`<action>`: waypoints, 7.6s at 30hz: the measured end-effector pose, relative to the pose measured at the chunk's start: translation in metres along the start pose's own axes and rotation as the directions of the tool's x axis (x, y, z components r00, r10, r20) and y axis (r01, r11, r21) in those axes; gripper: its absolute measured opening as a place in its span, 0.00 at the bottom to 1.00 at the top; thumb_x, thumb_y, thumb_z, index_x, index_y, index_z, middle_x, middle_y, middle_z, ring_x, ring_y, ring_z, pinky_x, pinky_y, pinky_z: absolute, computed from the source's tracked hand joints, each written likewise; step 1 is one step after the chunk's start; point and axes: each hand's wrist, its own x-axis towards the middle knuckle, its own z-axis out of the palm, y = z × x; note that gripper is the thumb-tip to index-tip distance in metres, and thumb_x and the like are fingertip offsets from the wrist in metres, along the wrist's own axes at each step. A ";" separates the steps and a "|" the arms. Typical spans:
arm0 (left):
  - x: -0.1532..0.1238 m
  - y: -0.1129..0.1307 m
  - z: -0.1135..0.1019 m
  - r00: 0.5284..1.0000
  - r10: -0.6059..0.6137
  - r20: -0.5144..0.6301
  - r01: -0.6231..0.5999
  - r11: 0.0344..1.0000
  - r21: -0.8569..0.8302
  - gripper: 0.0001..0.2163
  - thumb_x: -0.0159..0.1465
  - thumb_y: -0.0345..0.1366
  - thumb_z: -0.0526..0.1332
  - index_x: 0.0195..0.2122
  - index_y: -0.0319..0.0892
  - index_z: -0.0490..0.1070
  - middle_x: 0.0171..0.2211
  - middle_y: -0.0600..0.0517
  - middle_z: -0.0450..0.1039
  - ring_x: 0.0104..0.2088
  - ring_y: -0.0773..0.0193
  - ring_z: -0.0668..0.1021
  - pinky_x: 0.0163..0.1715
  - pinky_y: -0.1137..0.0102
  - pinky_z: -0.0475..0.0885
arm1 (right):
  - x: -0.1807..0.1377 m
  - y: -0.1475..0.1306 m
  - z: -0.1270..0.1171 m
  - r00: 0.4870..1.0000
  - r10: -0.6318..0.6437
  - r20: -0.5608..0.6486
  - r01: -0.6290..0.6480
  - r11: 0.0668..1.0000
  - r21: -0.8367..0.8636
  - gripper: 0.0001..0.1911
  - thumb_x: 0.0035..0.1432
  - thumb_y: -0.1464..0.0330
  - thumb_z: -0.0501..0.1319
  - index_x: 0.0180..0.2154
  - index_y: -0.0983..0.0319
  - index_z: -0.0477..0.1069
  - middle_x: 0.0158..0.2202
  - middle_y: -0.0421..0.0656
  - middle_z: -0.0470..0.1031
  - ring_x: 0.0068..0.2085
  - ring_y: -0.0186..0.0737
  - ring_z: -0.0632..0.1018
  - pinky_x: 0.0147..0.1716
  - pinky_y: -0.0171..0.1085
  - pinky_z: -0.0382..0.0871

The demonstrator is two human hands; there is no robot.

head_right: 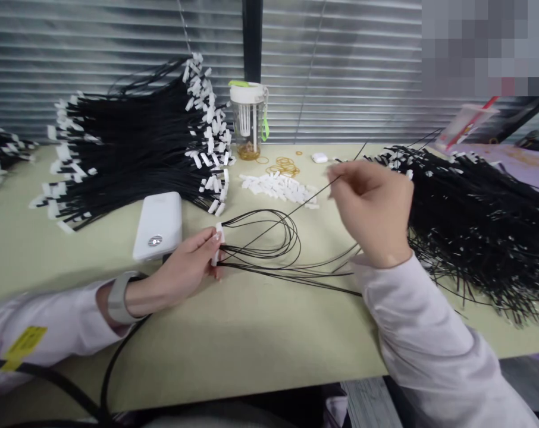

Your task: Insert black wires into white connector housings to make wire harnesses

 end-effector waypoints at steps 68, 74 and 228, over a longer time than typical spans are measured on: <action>0.000 -0.005 0.001 0.991 -0.034 0.132 0.050 0.991 -0.124 0.13 0.60 0.46 0.51 0.27 0.42 0.60 0.19 0.58 0.57 0.17 0.74 0.62 0.15 0.77 0.60 | -0.062 -0.041 0.045 0.692 -0.502 0.518 0.641 0.758 -0.121 0.12 0.58 0.70 0.51 0.28 0.62 0.72 0.27 0.41 0.69 0.29 0.31 0.68 0.29 0.32 0.60; 0.001 -0.002 0.001 0.993 -0.038 0.116 0.046 0.997 -0.067 0.13 0.60 0.45 0.51 0.26 0.40 0.60 0.20 0.58 0.59 0.17 0.74 0.65 0.17 0.76 0.63 | -0.058 -0.038 0.046 0.710 -0.452 0.540 0.596 0.794 -0.119 0.13 0.59 0.68 0.50 0.31 0.62 0.71 0.28 0.42 0.70 0.31 0.32 0.69 0.31 0.32 0.60; -0.009 0.004 0.004 0.982 0.048 0.181 -0.063 0.995 0.081 0.09 0.61 0.40 0.50 0.27 0.41 0.58 0.23 0.57 0.58 0.24 0.71 0.64 0.24 0.73 0.70 | -0.052 -0.039 0.048 0.668 -0.153 0.728 0.118 0.988 0.100 0.11 0.57 0.70 0.52 0.24 0.64 0.67 0.22 0.37 0.67 0.25 0.27 0.66 0.27 0.29 0.55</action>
